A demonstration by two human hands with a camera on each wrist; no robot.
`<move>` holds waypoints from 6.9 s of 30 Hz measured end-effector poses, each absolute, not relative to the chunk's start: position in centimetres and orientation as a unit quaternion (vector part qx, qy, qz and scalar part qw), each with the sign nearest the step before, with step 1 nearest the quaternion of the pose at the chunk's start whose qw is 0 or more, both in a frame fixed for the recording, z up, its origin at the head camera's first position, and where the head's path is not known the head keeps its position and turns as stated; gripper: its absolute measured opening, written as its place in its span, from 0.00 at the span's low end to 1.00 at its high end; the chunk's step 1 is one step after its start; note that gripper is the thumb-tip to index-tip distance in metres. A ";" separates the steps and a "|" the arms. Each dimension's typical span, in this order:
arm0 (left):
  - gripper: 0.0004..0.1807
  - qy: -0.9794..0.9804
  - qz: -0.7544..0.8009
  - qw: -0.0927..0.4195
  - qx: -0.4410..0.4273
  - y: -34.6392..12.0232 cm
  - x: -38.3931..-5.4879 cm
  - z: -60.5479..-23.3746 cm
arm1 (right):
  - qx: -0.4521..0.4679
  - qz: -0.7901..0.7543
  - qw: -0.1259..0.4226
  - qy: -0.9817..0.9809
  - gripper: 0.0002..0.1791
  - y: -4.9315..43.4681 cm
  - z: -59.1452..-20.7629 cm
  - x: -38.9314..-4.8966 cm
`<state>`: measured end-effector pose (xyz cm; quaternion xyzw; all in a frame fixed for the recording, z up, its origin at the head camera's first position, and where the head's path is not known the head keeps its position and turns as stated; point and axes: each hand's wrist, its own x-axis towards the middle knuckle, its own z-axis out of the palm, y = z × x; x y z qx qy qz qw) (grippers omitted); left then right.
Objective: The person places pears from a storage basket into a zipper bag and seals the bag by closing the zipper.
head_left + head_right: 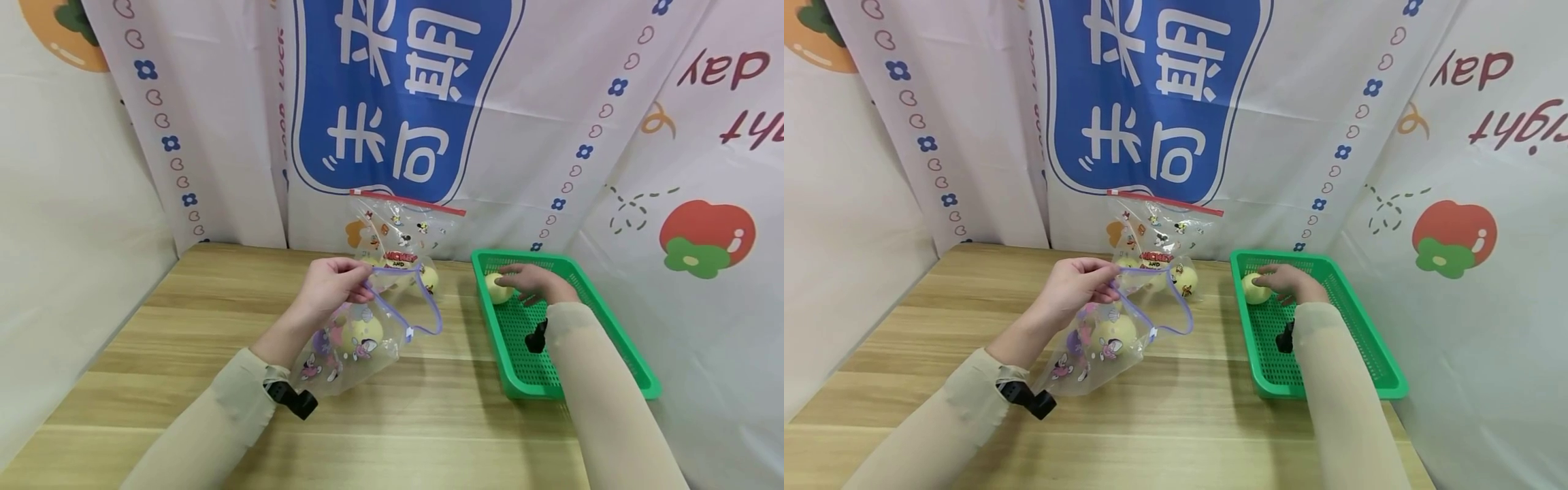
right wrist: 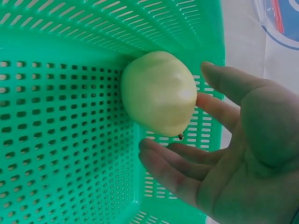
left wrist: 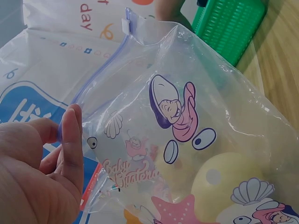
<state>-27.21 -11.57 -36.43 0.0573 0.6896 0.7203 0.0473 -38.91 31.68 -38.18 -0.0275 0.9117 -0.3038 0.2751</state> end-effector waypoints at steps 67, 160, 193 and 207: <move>0.18 0.703 0.706 0.062 0.052 -11.1 -27.3 -36.7 | -0.008 -0.368 0.048 0.928 0.48 35.8 -37.1 -35.7; 0.19 0.700 0.710 0.057 0.053 -10.8 -26.8 -35.8 | -0.286 -0.391 0.134 0.865 0.12 15.1 -34.8 -27.4; 0.16 0.683 0.727 0.048 0.048 -11.4 -27.0 -36.4 | -0.239 -0.290 0.109 0.920 0.11 13.9 -36.0 -23.3; 0.18 0.682 0.730 0.019 0.042 -12.1 -26.2 -35.1 | -0.235 -0.284 -0.032 0.929 0.05 15.2 -33.9 -24.1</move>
